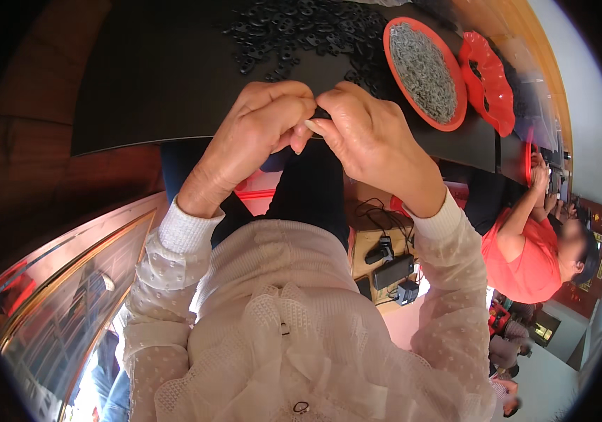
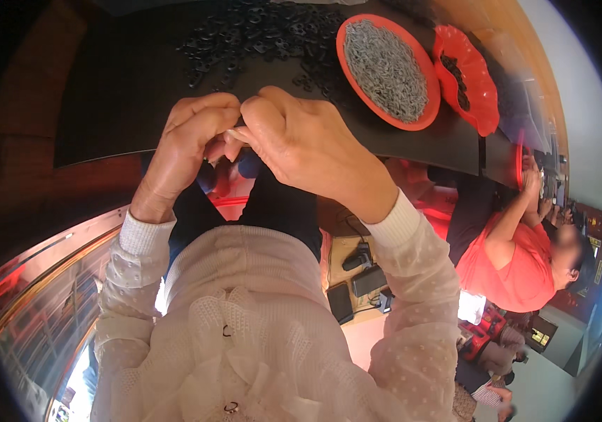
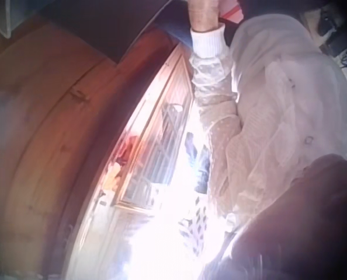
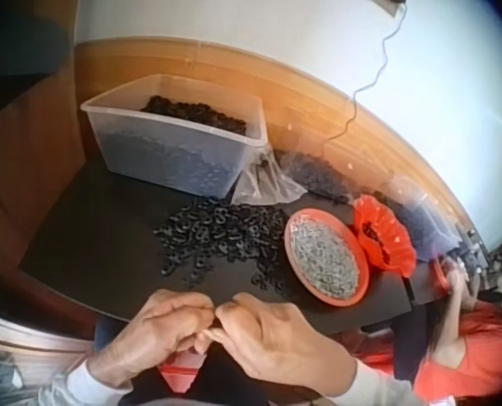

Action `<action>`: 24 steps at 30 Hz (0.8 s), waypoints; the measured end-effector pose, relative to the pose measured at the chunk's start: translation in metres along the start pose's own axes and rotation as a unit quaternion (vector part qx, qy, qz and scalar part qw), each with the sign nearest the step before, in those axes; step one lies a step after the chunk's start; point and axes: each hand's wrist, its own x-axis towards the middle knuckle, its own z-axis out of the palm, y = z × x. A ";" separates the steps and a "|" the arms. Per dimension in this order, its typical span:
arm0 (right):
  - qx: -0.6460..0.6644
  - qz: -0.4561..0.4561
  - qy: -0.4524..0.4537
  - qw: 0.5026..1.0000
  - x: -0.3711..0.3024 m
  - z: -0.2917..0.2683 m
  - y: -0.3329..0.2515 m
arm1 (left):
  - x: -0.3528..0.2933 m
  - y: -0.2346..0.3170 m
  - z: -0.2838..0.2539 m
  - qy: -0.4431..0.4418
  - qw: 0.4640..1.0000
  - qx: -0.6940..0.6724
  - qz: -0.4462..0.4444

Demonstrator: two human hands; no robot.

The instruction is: The person sits at a table and repeatedly picks up small black plastic components and metal screws. They insert the screws into the plastic parts by hand and place the assembled units onto a pile on the table.

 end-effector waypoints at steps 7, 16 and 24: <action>0.062 0.204 0.012 0.977 -0.003 -0.034 -0.003 | 0.001 -0.003 0.002 -0.018 0.999 0.035 0.025; -0.207 0.371 0.144 0.894 -0.090 -0.182 0.177 | 0.001 -0.005 0.008 -0.026 0.998 0.045 0.041; -0.122 0.364 0.092 0.919 -0.066 -0.137 0.147 | -0.002 -0.005 0.009 -0.020 1.000 0.007 0.001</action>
